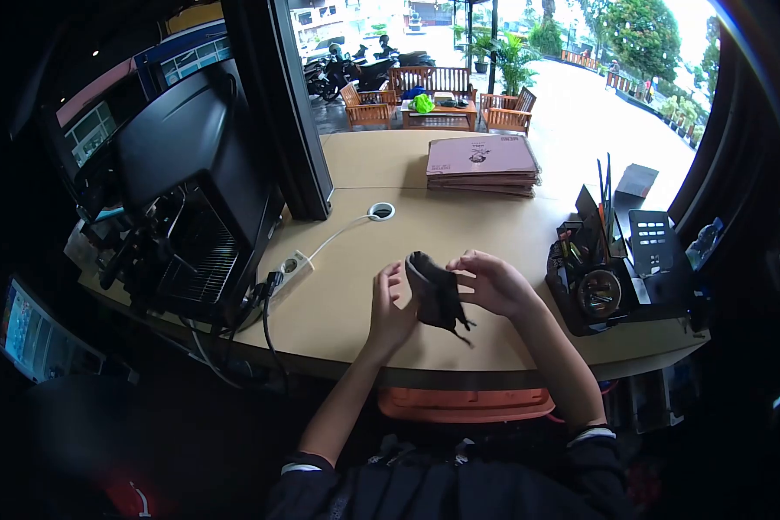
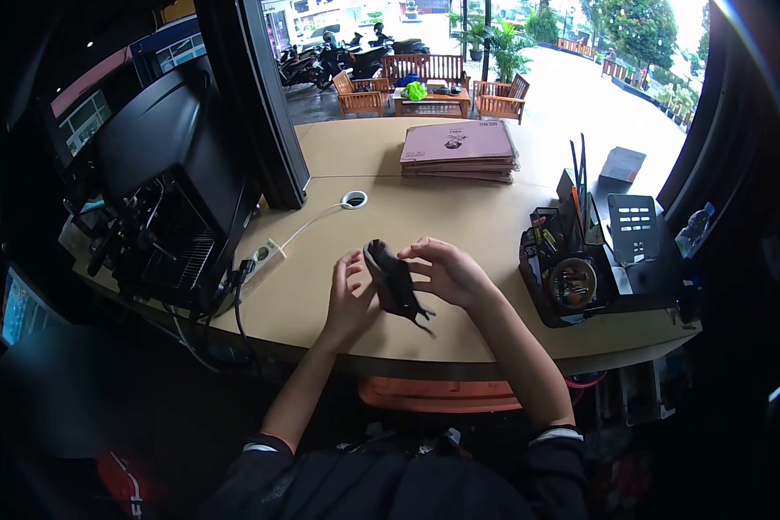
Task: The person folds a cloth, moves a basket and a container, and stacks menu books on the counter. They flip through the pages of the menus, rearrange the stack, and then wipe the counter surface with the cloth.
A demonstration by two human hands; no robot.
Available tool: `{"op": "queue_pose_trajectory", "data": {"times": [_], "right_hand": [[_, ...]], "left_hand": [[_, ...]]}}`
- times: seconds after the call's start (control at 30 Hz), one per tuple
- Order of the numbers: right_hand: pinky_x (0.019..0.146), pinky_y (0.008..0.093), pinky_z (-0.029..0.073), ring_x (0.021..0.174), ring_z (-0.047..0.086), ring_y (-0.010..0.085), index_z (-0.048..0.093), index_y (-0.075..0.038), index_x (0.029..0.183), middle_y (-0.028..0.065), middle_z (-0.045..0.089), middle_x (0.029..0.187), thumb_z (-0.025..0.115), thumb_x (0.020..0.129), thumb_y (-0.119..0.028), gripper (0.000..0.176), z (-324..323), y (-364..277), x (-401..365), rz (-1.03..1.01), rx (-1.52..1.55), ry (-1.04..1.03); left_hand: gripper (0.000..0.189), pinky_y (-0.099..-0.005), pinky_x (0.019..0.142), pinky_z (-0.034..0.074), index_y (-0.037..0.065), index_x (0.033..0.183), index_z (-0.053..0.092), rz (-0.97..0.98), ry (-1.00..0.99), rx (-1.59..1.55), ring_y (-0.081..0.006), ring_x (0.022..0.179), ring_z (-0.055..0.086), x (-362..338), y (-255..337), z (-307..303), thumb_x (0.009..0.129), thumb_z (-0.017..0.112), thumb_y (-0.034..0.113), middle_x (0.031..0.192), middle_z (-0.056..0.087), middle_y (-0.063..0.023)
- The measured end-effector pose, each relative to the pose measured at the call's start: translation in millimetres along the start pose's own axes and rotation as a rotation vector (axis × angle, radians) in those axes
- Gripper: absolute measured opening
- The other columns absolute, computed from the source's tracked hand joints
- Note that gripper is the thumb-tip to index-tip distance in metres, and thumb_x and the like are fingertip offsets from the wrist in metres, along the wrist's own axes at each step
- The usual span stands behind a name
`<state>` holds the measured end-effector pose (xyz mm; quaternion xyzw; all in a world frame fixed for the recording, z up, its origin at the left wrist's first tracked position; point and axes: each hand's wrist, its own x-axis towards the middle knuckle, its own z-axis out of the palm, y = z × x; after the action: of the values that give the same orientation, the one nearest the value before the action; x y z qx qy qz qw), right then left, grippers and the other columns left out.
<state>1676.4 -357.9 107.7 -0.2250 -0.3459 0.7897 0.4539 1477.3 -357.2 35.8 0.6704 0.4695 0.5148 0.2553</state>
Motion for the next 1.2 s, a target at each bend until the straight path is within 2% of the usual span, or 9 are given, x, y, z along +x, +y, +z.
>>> {"op": "queue_pose_trajectory", "data": {"times": [0.07,0.13,0.17,0.27,0.47,0.67,0.8,1.0,1.2], "right_hand": [[0.086,0.0467,0.046,0.099,0.055,0.024,0.051,-0.008,0.083,0.0099,0.058,0.1,0.048,0.091,-0.013,0.01,5.1,-3.5,0.8,-0.057,-0.067,0.026],[0.081,0.0411,0.049,0.095,0.057,0.0197,0.054,-0.008,0.086,0.0087,0.058,0.096,0.053,0.089,-0.017,0.01,7.5,-2.1,6.3,-0.083,-0.154,0.039],[0.081,0.0411,0.049,0.095,0.057,0.0197,0.054,-0.008,0.086,0.0087,0.058,0.096,0.053,0.089,-0.017,0.01,6.0,3.3,10.4,-0.085,-0.154,0.038],[0.061,0.0301,0.048,0.07,0.062,0.02,0.055,0.0,0.086,0.0092,0.061,0.081,0.068,0.079,-0.027,0.031,-14.8,29.6,22.1,-0.252,-1.148,0.244],[0.074,0.0377,0.047,0.081,0.059,0.0308,0.055,0.002,0.087,0.0162,0.061,0.083,0.063,0.073,-0.017,0.024,-64.3,69.3,19.1,-0.316,-1.505,0.515],[0.073,0.0358,0.049,0.085,0.061,0.0278,0.05,0.002,0.104,0.0183,0.058,0.1,0.065,0.076,-0.021,0.039,-58.7,61.8,5.2,-0.053,-1.318,0.428],[0.068,0.0295,0.05,0.084,0.061,0.0195,0.04,0.002,0.121,0.0168,0.058,0.105,0.069,0.078,-0.027,0.06,-47.7,67.1,3.5,-0.153,-0.778,0.402],[0.065,0.0194,0.042,0.075,0.052,0.0037,0.059,-0.002,0.095,-0.0024,0.059,0.077,0.062,0.084,-0.014,0.017,-47.9,54.6,2.5,0.079,-0.814,0.14],[0.055,0.0204,0.038,0.062,0.044,0.0033,0.056,-0.005,0.086,-0.004,0.048,0.068,0.06,0.085,-0.011,0.007,-25.2,-4.9,0.8,-0.647,-1.096,0.294]], "left_hand": [[0.042,-0.0274,0.081,0.042,0.001,0.12,0.039,-0.129,0.028,-0.436,-0.0157,0.091,0.052,3.1,-9.1,9.9,0.088,0.055,0.022,0.108,0.049,-0.0117],[0.039,-0.0276,0.079,0.044,0.001,0.12,0.04,-0.284,-0.229,-0.703,-0.0162,0.093,0.053,2.9,-16.6,12.7,0.089,0.051,0.022,0.103,0.051,-0.0109],[0.037,-0.0277,0.075,0.047,0.0,0.116,0.043,-0.23,-0.178,-0.649,-0.0162,0.09,0.055,1.5,-18.9,18.2,0.087,0.054,0.019,0.099,0.054,-0.011],[0.036,-0.0298,0.073,0.049,-0.001,0.111,0.047,-0.2,-0.19,-0.373,-0.0173,0.086,0.058,-6.5,-21.0,19.8,0.083,0.059,0.018,0.097,0.056,-0.0115],[0.031,-0.0276,0.066,0.05,0.002,0.093,0.059,0.101,-0.25,0.056,-0.0157,0.074,0.059,-23.4,0.9,1.0,0.07,0.075,0.016,0.084,0.058,-0.0069],[0.013,-0.0287,0.067,0.049,0.001,0.086,0.061,0.094,-0.272,0.044,-0.0186,0.073,0.06,-23.4,-13.8,3.7,0.078,0.065,0.011,0.083,0.058,-0.0088],[0.015,-0.0203,0.057,0.043,0.001,0.088,0.059,-0.114,-0.211,-0.294,-0.0044,0.064,0.051,-7.9,10.7,-3.9,0.088,0.057,0.016,0.07,0.055,0.0006],[0.017,-0.0167,0.058,0.036,0.002,0.093,0.055,0.021,-0.363,-0.397,-0.0006,0.063,0.041,21.1,57.1,-38.2,0.092,0.051,0.019,0.071,0.048,0.0056],[0.012,-0.0213,0.063,0.043,0.002,0.092,0.055,0.24,-0.175,-0.2,-0.0059,0.068,0.05,71.8,40.8,-65.6,0.091,0.051,0.014,0.075,0.054,-0.0004]]}}
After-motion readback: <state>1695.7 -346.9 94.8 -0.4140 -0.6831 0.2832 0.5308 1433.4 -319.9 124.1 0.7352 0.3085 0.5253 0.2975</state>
